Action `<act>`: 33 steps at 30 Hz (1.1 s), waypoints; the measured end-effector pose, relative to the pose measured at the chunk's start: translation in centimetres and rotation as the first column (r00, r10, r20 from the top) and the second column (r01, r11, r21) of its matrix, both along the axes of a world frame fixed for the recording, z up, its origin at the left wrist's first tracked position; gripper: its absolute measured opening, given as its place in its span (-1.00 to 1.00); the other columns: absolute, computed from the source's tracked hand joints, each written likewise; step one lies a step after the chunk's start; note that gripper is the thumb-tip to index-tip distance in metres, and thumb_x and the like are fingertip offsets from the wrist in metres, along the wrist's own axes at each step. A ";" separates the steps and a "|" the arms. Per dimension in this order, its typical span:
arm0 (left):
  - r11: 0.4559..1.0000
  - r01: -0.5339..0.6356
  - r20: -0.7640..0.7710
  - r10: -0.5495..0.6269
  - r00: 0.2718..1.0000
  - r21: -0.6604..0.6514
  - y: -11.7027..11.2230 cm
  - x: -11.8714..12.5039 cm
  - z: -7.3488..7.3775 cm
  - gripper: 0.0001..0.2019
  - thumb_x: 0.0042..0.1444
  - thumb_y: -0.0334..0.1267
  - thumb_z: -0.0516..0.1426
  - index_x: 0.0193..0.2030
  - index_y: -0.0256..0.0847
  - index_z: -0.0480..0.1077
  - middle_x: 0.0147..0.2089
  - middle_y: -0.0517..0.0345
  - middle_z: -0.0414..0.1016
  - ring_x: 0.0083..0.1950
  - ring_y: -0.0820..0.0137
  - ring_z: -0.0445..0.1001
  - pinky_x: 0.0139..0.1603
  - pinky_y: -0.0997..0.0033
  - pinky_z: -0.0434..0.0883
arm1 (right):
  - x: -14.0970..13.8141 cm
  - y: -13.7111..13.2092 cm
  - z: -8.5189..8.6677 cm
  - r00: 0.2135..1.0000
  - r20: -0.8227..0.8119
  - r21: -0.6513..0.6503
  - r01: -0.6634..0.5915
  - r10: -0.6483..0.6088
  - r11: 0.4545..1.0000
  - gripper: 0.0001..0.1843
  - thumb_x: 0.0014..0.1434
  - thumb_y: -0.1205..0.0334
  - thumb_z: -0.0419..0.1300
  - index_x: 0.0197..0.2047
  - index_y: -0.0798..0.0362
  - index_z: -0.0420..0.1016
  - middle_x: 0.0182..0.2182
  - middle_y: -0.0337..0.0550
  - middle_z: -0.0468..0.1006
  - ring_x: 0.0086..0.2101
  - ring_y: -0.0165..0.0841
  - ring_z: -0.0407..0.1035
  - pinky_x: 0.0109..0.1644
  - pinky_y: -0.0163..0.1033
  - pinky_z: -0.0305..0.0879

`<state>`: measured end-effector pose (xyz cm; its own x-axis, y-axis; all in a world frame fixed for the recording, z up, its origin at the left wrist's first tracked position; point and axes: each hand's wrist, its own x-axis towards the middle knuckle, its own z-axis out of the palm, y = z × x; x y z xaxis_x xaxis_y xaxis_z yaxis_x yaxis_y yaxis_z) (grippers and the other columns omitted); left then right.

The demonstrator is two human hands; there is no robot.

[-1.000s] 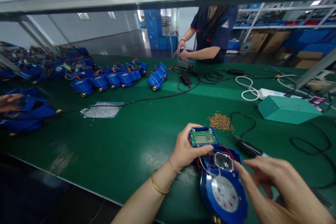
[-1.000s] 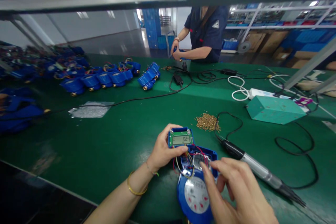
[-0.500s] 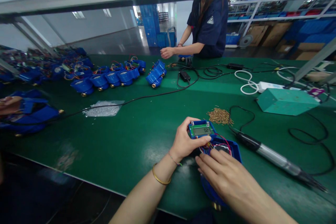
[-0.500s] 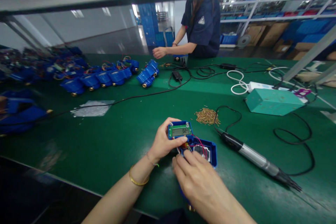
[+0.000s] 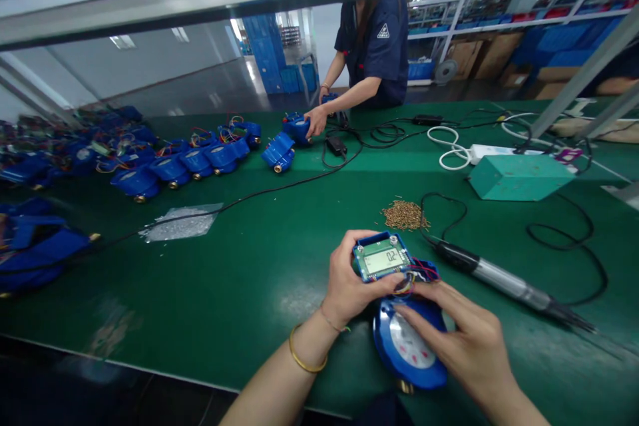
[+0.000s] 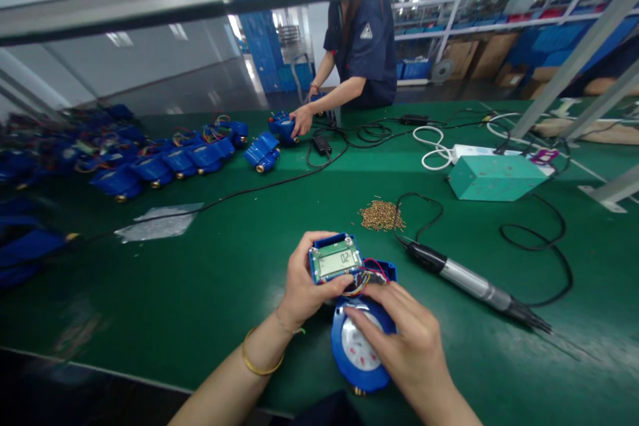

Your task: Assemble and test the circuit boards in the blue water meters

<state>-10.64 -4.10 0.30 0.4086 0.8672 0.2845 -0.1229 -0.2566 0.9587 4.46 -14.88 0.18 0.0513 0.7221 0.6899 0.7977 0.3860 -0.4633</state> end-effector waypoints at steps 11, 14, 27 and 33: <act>0.994 0.095 0.013 -0.095 0.995 0.058 -0.9 1.3 -0.4 -0.44 -0.13 -0.07 0.43 0.01 -0.15 0.42 -0.08 0.12 0.59 -0.04 0.25 0.57 0.44 -0.01 0.14 | -0.3 0.6 -0.5 0.998 -0.046 -0.017 0.048 -0.049 0.999 -0.81 0.33 0.41 0.09 -0.29 0.07 0.50 -0.35 -0.20 0.61 -0.31 -0.36 0.53 -0.04 -0.27 0.41; 0.991 0.115 0.004 -0.115 0.993 0.061 -0.7 1.5 -0.4 -0.44 -0.11 0.00 0.41 0.00 -0.16 0.42 -0.09 0.13 0.58 -0.05 0.25 0.57 0.50 -0.07 -0.04 | -0.4 0.7 -0.4 0.998 -0.002 -0.070 0.055 -0.055 0.996 -0.73 0.29 0.42 0.07 -0.41 0.07 0.49 -0.45 -0.21 0.57 -0.35 -0.29 0.47 -0.06 -0.12 0.34; 0.966 0.203 -0.184 -0.173 0.968 0.158 0.1 1.1 -0.1 -0.38 -0.10 0.12 0.37 0.01 -0.21 0.41 -0.11 0.09 0.59 -0.04 0.22 0.58 0.50 -0.07 0.00 | 0.0 0.5 0.0 0.992 -0.018 -0.437 0.102 -0.122 0.894 -0.73 0.17 0.44 0.08 -0.25 0.03 0.60 -0.16 -0.04 0.57 -0.10 -0.13 0.40 -0.03 0.05 0.36; 0.950 0.191 -0.230 -0.134 0.964 0.247 -0.1 1.4 -0.2 -0.40 -0.08 0.07 0.38 0.03 -0.21 0.40 -0.09 0.07 0.62 -0.06 0.21 0.61 0.50 -0.14 0.02 | 3.2 -3.0 2.0 0.988 0.046 -0.317 -0.125 0.147 0.940 -0.68 0.42 0.16 0.06 0.10 -0.04 0.57 0.01 -0.09 0.58 0.06 -0.19 0.46 0.13 -0.13 0.47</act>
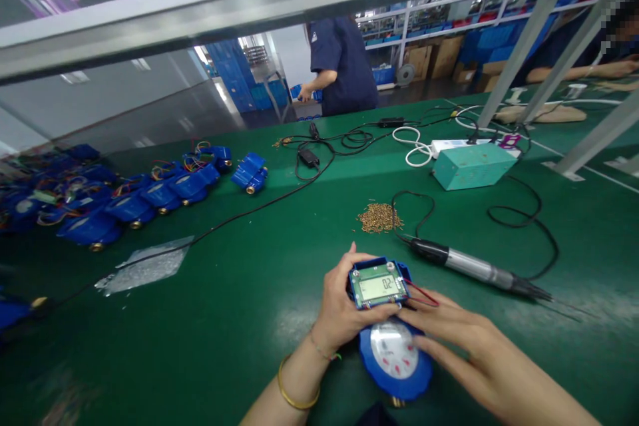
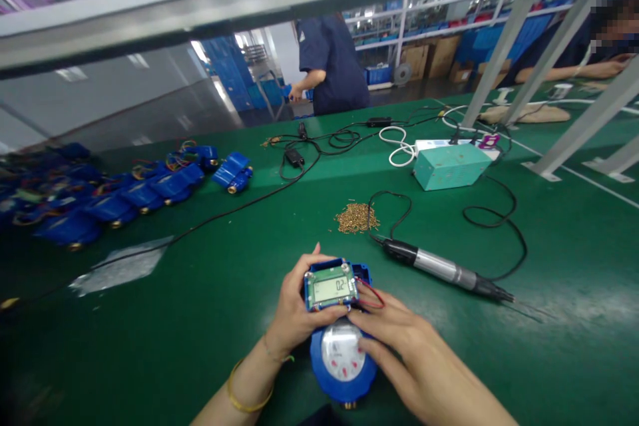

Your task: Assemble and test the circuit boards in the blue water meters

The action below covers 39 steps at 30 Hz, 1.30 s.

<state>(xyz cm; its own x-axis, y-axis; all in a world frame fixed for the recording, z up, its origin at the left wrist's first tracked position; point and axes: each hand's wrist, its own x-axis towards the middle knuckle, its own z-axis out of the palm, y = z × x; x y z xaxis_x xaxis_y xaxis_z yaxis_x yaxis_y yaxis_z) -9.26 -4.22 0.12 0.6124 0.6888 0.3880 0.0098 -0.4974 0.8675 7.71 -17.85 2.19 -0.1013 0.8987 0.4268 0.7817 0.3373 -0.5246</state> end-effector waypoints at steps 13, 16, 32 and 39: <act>0.999 -0.026 -0.006 0.026 1.000 0.044 0.0 -0.2 -0.1 -0.40 -0.13 -0.03 0.43 0.03 -0.20 0.41 -0.06 0.08 0.62 -0.10 0.21 0.63 0.53 -0.27 -0.21 | 0.2 1.7 2.5 0.848 -0.500 -0.222 0.069 -0.174 0.973 -0.85 0.24 0.20 0.21 -0.31 0.04 0.58 -0.64 -0.30 0.49 -0.65 -0.43 0.43 -0.58 -0.49 0.39; 0.998 -0.021 -0.003 0.021 1.000 0.053 0.0 -0.2 -0.2 -0.40 -0.13 -0.02 0.43 0.02 -0.20 0.40 -0.06 0.07 0.62 -0.10 0.21 0.63 0.53 -0.28 -0.26 | 0.5 2.5 3.6 0.864 -0.479 -0.271 0.019 -0.152 0.962 -0.78 0.25 0.18 0.17 -0.36 0.03 0.59 -0.63 -0.29 0.49 -0.65 -0.45 0.39 -0.58 -0.48 0.32; 0.999 -0.013 0.005 0.013 1.000 0.035 0.1 -0.3 -0.1 -0.40 -0.10 0.02 0.41 0.05 -0.16 0.39 -0.05 0.05 0.62 -0.08 0.19 0.63 0.53 -0.23 -0.33 | 3.7 4.7 1.3 0.702 -0.681 -0.583 -0.346 -0.209 0.735 -0.45 0.19 -0.24 0.25 -0.47 0.10 0.35 -0.69 -0.34 0.24 -0.68 -0.53 0.07 -0.57 -0.42 0.01; 1.000 -0.014 0.059 0.015 0.998 -0.006 0.0 -0.4 -0.5 -0.41 -0.11 -0.04 0.42 0.05 -0.16 0.39 -0.02 0.07 0.62 -0.05 0.21 0.63 0.54 -0.22 -0.31 | 2.3 4.6 -0.2 0.667 -0.707 -0.504 -0.242 -0.235 0.829 -0.48 0.15 -0.23 0.29 -0.38 0.15 0.46 -0.64 -0.27 0.36 -0.64 -0.48 0.22 -0.55 -0.40 0.14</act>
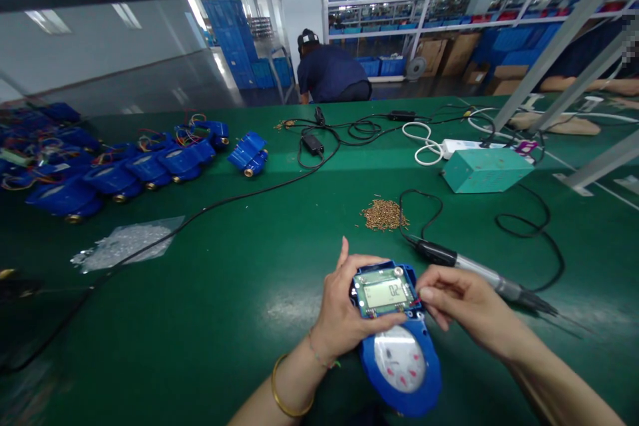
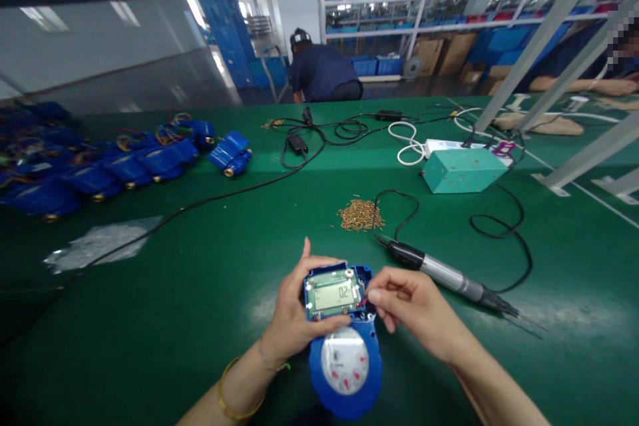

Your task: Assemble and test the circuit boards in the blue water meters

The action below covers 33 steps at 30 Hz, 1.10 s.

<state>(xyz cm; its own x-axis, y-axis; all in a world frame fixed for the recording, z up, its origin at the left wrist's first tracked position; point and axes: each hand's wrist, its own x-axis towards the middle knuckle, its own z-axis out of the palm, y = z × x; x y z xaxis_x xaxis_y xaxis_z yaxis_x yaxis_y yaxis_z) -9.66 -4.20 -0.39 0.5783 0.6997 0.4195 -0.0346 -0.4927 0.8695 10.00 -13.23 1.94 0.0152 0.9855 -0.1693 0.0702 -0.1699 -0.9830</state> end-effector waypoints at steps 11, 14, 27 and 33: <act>0.997 -0.003 -0.010 0.002 1.000 -0.081 0.2 -0.2 0.0 -0.41 -0.08 0.04 0.40 0.05 -0.15 0.40 -0.05 0.09 0.62 -0.01 0.17 0.61 0.54 -0.19 -0.34 | -4.4 -1.3 -0.3 0.779 0.395 0.563 0.212 -0.486 0.798 -0.83 0.29 0.34 0.16 -0.26 0.03 0.59 -0.37 -0.16 0.51 -0.33 -0.34 0.37 -0.29 -0.28 0.30; 0.992 -0.033 0.008 0.034 0.999 -0.125 0.4 -0.3 -0.4 -0.40 -0.09 0.08 0.39 0.04 -0.15 0.41 -0.06 0.10 0.62 0.00 0.18 0.60 0.54 -0.16 -0.37 | -4.5 -0.6 -0.5 0.745 0.438 0.542 0.226 -0.502 0.809 -0.85 0.24 0.35 0.21 -0.25 -0.01 0.63 -0.41 -0.19 0.53 -0.32 -0.29 0.36 -0.26 -0.21 0.25; 0.962 -0.144 0.028 0.154 0.988 -0.233 0.3 0.0 -0.7 -0.43 -0.13 0.10 0.40 -0.03 -0.15 0.43 -0.12 0.13 0.60 0.00 0.22 0.56 0.51 -0.03 -0.08 | -4.7 -0.2 -0.8 0.724 0.489 0.506 0.220 -0.487 0.834 -0.80 0.12 0.36 0.35 -0.15 -0.04 0.64 -0.29 -0.13 0.47 -0.15 -0.18 0.34 0.01 0.04 0.19; 0.941 -0.167 0.015 0.180 0.984 -0.296 -0.2 0.1 -0.6 -0.43 -0.13 0.05 0.41 -0.02 -0.17 0.44 -0.10 0.14 0.58 -0.01 0.24 0.54 0.45 0.03 0.06 | -4.5 -1.1 -0.1 0.671 0.616 0.473 0.104 -0.413 0.875 -0.49 -0.03 0.28 0.47 0.03 0.09 0.56 -0.16 0.04 0.45 -0.05 -0.03 0.28 0.04 0.18 0.23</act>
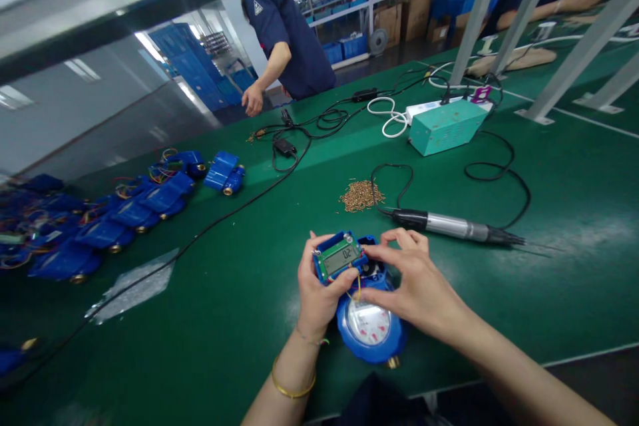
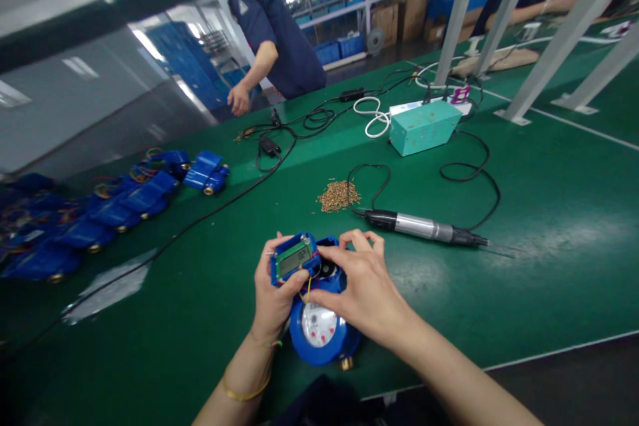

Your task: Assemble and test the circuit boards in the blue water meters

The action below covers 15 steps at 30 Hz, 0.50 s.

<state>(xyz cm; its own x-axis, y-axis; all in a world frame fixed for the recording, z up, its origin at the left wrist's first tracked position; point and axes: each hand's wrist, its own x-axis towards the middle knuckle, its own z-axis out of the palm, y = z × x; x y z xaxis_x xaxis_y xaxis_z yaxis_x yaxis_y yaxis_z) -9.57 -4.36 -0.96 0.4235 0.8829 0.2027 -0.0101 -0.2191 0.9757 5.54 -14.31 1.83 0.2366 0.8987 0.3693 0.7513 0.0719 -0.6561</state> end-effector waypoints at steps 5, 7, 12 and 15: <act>1.000 -0.001 0.006 0.001 1.000 -0.016 -0.1 0.1 0.2 -0.43 -0.15 0.04 0.42 -0.04 -0.18 0.44 -0.12 0.13 0.57 -0.02 0.22 0.53 0.45 0.01 0.02 | 0.3 -0.5 0.8 0.997 0.007 -0.002 -0.075 0.075 0.997 -0.54 0.06 0.34 0.34 0.07 0.14 0.53 -0.12 0.11 0.43 -0.01 -0.03 0.26 0.06 0.17 0.21; 1.000 0.000 -0.006 0.000 1.000 -0.011 -0.1 0.1 0.3 -0.42 -0.15 0.05 0.42 -0.04 -0.19 0.44 -0.11 0.11 0.57 -0.02 0.21 0.53 0.46 0.00 0.01 | 0.0 -0.5 0.8 0.999 0.026 0.003 -0.034 0.034 0.999 -0.47 -0.03 0.21 0.47 0.03 0.11 0.55 -0.14 0.07 0.44 -0.03 -0.02 0.26 0.06 0.16 0.19; 1.000 -0.006 -0.021 0.006 1.000 0.007 -0.2 0.1 0.3 -0.42 -0.15 0.06 0.41 -0.05 -0.19 0.43 -0.14 0.13 0.58 -0.06 0.23 0.55 0.49 -0.04 -0.08 | -1.5 0.2 -0.3 0.984 0.108 0.097 0.130 -0.140 0.987 -0.49 -0.09 0.26 0.53 -0.04 0.14 0.58 -0.22 0.04 0.50 -0.09 -0.06 0.33 0.06 0.10 0.08; 0.999 -0.003 -0.028 0.004 1.000 0.036 -0.3 0.2 0.3 -0.44 -0.14 0.04 0.42 -0.05 -0.19 0.43 -0.13 0.13 0.58 -0.04 0.23 0.55 0.51 -0.07 -0.15 | -1.5 0.5 -0.8 0.981 0.086 0.113 0.163 -0.173 0.980 -0.81 0.04 0.35 0.42 -0.23 0.07 0.62 -0.32 -0.07 0.50 -0.16 -0.14 0.37 0.02 0.05 0.01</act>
